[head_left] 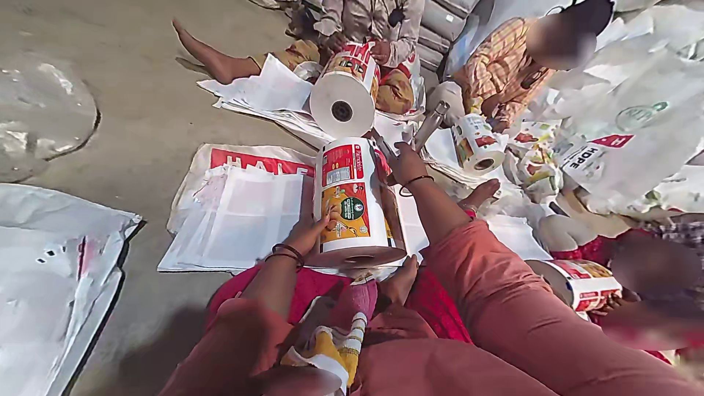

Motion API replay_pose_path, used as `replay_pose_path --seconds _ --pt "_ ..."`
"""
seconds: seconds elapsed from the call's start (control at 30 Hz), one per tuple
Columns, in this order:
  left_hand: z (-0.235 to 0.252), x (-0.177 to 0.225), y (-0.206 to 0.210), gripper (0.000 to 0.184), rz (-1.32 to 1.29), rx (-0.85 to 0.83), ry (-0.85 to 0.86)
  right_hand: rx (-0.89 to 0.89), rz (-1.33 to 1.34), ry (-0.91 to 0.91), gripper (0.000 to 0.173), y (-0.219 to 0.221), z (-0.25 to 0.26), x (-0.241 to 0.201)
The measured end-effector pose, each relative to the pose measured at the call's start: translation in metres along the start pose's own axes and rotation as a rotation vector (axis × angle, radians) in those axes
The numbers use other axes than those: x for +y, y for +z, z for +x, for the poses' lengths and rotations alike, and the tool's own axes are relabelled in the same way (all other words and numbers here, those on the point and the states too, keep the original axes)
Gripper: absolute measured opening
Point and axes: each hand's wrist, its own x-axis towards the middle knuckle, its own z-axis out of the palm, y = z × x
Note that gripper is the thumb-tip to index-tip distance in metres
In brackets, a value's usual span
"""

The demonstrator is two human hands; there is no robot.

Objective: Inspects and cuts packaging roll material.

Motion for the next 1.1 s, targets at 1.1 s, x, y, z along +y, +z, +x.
replay_pose_path --seconds 1.1 --pt "0.009 -0.003 -0.004 0.083 -0.005 -0.013 0.024 -0.099 -0.313 -0.099 0.059 0.024 0.005 -0.029"
